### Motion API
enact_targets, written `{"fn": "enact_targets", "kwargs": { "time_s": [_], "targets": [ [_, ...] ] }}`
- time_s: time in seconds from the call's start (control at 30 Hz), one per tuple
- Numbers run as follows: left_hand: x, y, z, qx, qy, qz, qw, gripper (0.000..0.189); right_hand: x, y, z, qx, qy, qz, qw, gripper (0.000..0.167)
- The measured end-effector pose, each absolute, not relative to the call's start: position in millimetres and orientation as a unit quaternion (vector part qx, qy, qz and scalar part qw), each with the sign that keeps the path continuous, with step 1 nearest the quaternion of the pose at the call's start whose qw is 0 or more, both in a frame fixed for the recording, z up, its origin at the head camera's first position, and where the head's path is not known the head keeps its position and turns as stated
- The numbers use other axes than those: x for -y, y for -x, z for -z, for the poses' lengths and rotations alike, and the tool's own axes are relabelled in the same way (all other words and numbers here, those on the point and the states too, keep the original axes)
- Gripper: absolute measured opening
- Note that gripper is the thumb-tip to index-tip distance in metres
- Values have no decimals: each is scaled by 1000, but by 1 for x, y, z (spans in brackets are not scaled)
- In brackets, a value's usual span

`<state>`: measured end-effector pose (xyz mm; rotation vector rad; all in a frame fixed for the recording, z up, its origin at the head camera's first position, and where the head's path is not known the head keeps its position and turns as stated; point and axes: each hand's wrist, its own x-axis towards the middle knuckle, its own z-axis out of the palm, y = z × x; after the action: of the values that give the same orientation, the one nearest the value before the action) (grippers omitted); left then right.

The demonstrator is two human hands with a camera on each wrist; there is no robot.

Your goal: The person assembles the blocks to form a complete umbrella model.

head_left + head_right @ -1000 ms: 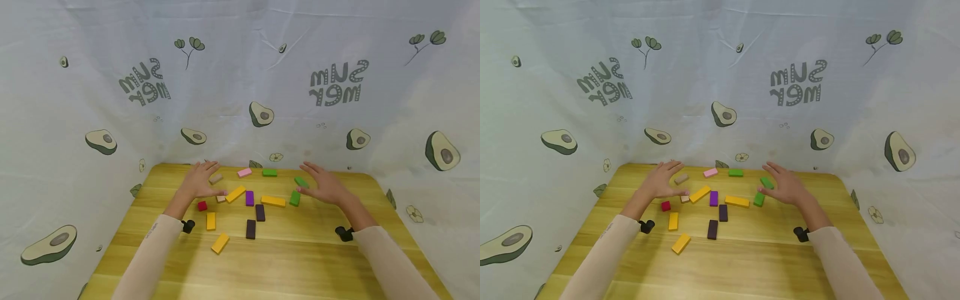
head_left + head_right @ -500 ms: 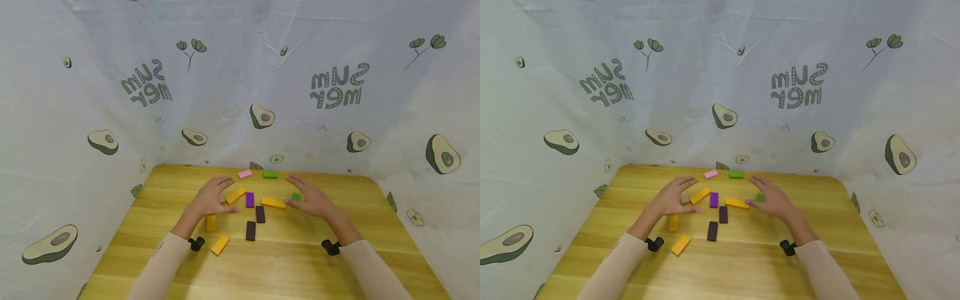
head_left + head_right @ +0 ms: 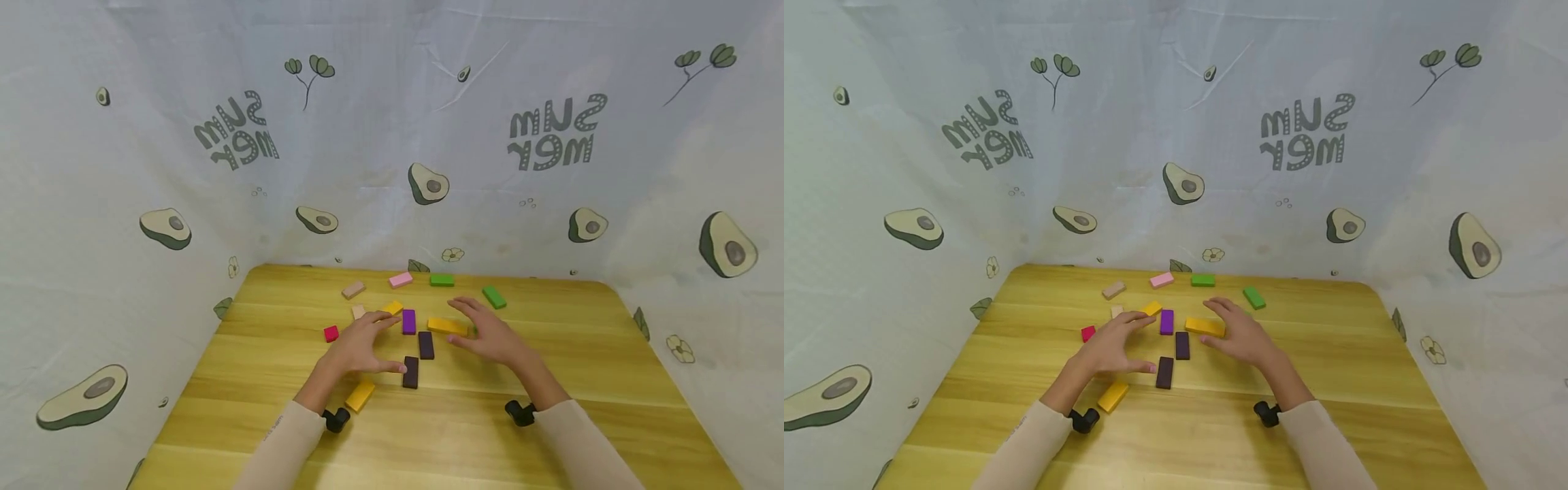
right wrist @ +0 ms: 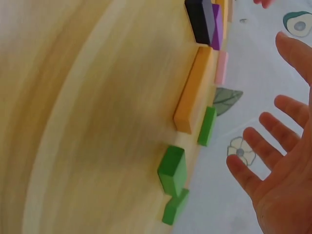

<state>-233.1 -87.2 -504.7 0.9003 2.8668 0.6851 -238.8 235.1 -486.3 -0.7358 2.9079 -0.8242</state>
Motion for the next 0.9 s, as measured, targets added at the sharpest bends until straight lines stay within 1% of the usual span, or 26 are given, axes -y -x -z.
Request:
{"fn": "enact_targets", "kwargs": {
  "time_s": [0.13,0.37,0.5,0.7,0.9],
  "targets": [
    [81,228,512,-933,-285,-218,43,102,-224,237,494,-935,226,273,24,75],
    [72,218,524,-927,-299,-224,42,99,-210,233,510,-936,223,272,27,68],
    [69,213,529,-922,-311,-227,45,97,-202,231,516,-934,217,283,39,63],
    [64,212,534,-920,-318,-222,48,93,-194,232,525,-935,211,280,45,61],
    [60,212,539,-923,-320,-205,64,83,-190,232,530,-935,219,275,42,61]
  ]
}}
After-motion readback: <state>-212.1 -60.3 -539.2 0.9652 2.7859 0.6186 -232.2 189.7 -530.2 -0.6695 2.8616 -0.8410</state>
